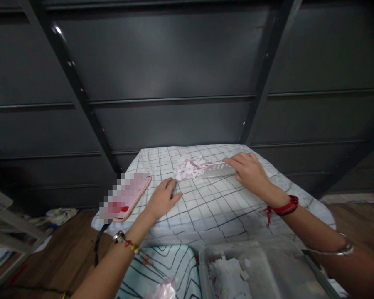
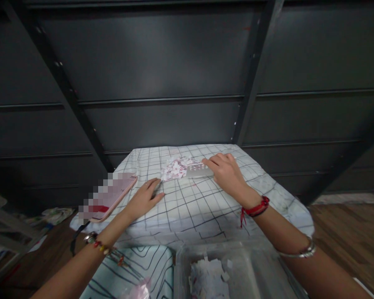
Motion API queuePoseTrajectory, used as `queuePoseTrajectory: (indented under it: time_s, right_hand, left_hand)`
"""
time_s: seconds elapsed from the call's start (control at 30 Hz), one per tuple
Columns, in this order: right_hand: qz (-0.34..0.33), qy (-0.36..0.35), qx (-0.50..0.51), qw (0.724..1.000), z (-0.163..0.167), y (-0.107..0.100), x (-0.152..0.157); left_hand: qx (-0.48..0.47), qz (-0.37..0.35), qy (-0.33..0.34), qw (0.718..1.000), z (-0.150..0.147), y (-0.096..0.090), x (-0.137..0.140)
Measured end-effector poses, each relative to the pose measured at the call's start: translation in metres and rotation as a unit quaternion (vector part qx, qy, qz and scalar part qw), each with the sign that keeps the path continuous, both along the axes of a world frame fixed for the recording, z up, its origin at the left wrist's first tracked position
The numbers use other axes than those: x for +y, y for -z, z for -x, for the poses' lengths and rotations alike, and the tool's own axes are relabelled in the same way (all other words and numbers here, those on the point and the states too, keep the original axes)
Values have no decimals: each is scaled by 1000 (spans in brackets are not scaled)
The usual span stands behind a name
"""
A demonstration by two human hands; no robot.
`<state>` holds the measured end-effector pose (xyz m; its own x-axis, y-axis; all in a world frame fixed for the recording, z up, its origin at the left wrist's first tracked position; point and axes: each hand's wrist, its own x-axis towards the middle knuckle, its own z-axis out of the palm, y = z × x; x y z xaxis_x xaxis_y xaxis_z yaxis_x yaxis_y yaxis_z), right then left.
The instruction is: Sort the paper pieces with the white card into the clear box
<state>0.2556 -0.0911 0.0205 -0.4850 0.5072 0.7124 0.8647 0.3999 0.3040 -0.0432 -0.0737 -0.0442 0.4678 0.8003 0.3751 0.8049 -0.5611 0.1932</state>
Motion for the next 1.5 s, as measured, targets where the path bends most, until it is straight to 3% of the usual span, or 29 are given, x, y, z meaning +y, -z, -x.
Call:
queuePoseTrajectory:
  time_s: [0.27,0.43,0.77,0.93,1.1,1.3,1.5]
  right_hand:
    - [38,-37,23,998,-4,7,-7]
    - [3,13,-22,1000,-1,4,-17]
    - [4,-21,-43,999,41,-3,-42]
    - [-11,6,-34,999,54,-12,-25]
    - [15,24,-47,998,59,-6,-2]
    - [31,10,-54,998,57,-5,-10]
    - [-8,10,-53,998,55,-9,-10]
  left_hand:
    - [3,9,-9,1000,-1,-1,-1]
    - [9,18,-12,1000,-2,-4,-2]
    - [8,12,-18,1000,-2,-2,-1]
    - [10,7,-19,1000,0,0,0]
    - [11,6,-21,1000,-1,-1,-1]
    - [1,12,-25,1000,-2,-1,-2]
    - [0,26,-28,999,-2,-2,-1]
